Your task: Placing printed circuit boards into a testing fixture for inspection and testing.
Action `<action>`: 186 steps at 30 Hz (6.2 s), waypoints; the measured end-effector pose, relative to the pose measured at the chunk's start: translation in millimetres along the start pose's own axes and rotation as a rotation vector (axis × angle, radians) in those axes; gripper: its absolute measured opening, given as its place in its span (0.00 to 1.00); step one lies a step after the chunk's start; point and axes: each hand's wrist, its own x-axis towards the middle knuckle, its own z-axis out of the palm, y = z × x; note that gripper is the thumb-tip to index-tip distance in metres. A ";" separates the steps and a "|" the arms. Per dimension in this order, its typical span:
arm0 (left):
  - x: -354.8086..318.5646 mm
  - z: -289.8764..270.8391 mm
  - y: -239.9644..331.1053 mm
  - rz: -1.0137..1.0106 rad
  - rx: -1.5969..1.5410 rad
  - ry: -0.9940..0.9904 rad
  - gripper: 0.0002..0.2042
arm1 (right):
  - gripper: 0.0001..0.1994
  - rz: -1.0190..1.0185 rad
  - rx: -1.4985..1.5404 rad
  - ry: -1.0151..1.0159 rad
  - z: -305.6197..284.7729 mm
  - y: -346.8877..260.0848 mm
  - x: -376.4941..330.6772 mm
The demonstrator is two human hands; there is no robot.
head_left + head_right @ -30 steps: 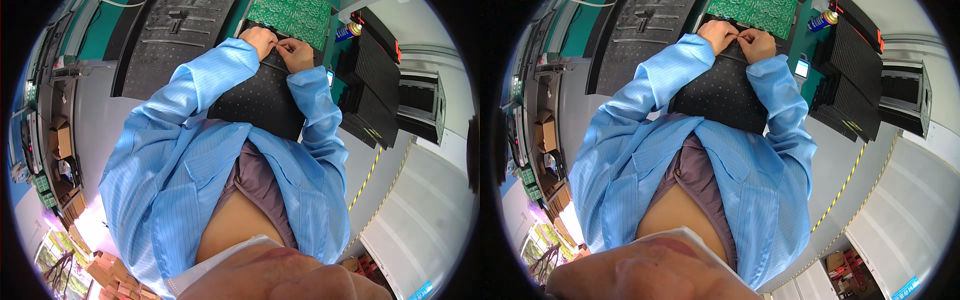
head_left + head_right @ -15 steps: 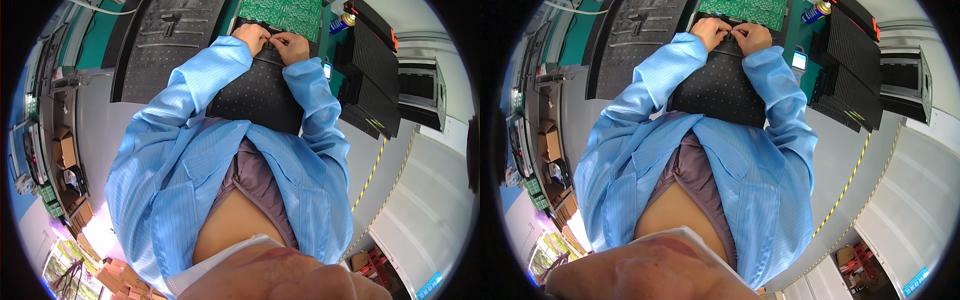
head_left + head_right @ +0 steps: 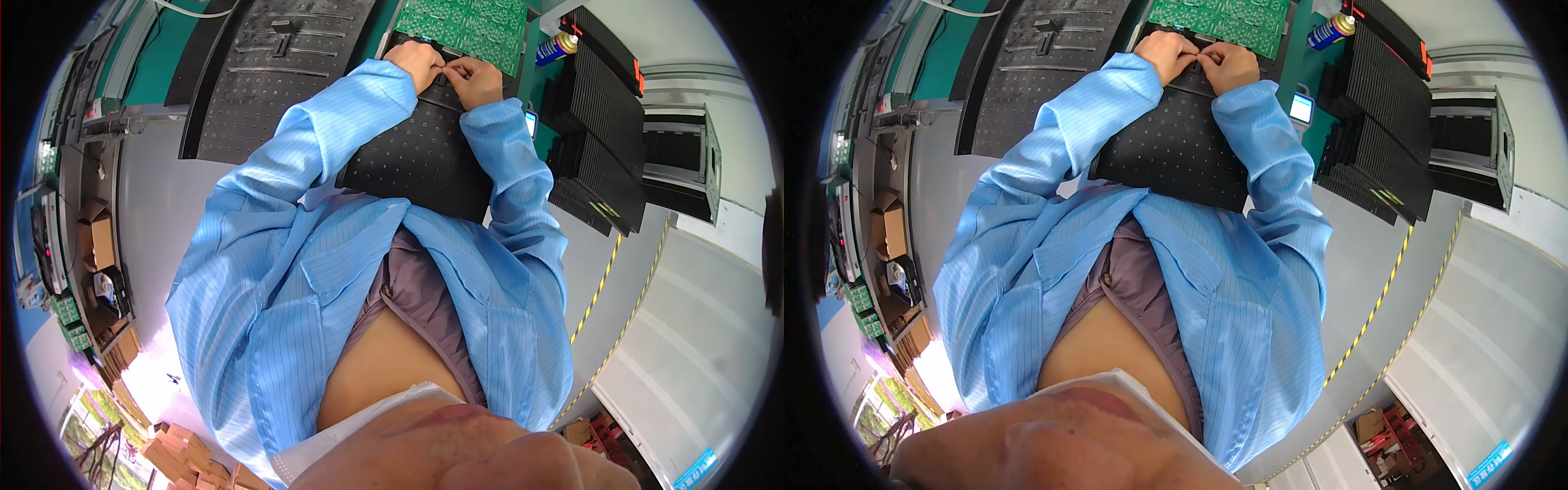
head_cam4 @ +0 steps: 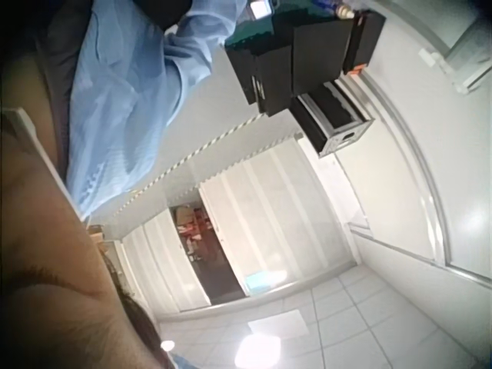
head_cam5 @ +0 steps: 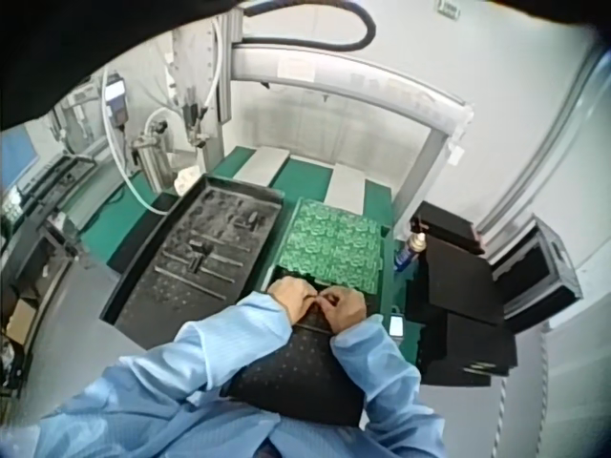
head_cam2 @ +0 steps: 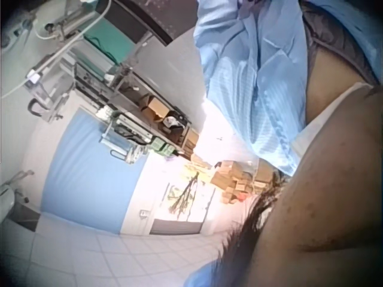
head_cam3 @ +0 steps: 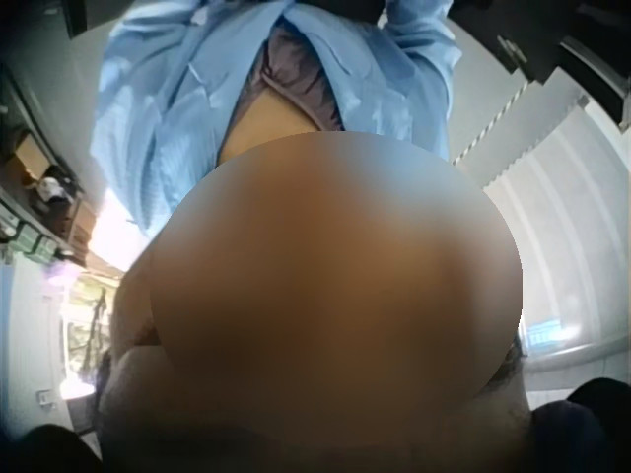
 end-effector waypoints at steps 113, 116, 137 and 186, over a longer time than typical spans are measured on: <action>0.8 -7.1 -2.3 -0.110 -0.191 -0.169 0.14 | 0.07 0.169 0.449 -0.605 -59.7 -80.3 56.4; 1.5 -11.4 0.4 -0.121 -0.171 -0.192 0.14 | 0.07 0.249 0.466 -0.611 -60.9 -84.4 56.1; -1.3 -12.1 -3.3 -0.111 -0.270 -0.210 0.16 | 0.04 0.011 0.426 -0.577 -57.0 -56.3 64.3; -3.3 -10.7 -3.8 -0.091 -0.199 -0.180 0.14 | 0.05 -0.445 0.025 -0.615 -59.5 -59.6 53.1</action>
